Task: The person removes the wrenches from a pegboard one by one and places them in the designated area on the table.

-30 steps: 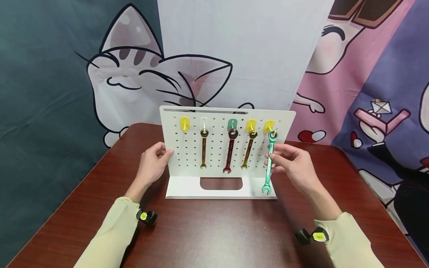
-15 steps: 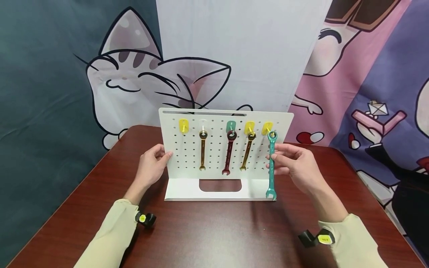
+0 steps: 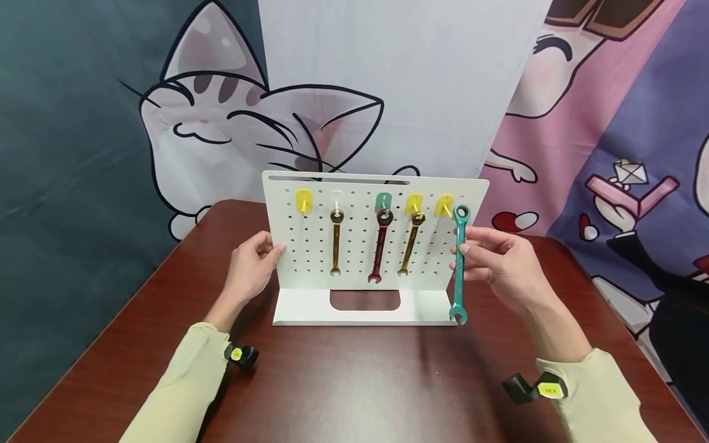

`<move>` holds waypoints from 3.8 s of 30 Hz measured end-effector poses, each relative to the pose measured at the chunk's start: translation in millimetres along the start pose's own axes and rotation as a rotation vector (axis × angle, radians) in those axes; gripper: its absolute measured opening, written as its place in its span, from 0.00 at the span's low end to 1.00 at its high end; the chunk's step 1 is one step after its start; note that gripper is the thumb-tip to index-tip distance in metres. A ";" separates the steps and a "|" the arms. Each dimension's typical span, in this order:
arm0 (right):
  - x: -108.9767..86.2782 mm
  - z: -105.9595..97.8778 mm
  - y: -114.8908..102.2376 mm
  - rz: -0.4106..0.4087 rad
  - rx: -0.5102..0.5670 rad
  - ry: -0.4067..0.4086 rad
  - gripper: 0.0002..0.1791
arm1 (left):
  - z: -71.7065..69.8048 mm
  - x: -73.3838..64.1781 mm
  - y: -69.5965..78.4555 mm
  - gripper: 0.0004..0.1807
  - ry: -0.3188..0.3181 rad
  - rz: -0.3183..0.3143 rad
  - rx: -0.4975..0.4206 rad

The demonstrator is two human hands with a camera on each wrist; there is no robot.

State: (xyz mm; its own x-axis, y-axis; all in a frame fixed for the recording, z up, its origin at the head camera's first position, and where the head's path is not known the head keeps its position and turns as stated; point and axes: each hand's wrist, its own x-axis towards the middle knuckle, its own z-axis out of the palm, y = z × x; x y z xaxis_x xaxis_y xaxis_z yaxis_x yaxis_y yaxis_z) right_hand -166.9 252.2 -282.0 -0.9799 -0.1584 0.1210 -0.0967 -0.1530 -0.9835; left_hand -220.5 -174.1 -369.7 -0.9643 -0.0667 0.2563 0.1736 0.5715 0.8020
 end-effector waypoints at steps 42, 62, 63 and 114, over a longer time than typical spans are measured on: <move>-13.1 -77.4 19.3 0.066 -0.062 0.093 0.11 | 1.6 0.4 0.4 0.08 0.018 0.000 0.014; -16.5 -92.8 26.6 0.101 -0.105 0.128 0.10 | 1.4 -0.9 0.6 0.08 0.022 0.006 0.025; -16.4 -93.5 26.7 0.103 -0.106 0.130 0.10 | 1.4 -0.9 0.6 0.08 0.023 0.007 0.025; -22.6 -148.4 52.1 0.212 -0.232 0.248 0.12 | 1.1 -0.8 0.1 0.08 0.016 0.018 0.033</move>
State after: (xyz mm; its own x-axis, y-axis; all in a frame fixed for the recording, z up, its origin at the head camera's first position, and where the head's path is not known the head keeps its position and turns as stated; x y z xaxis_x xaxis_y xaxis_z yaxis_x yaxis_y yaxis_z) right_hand -175.7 392.6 -355.9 -0.9920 0.0821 -0.0962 0.1033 0.0871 -0.9908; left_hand -219.9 -173.1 -370.4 -0.9576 -0.0694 0.2795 0.1838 0.5998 0.7787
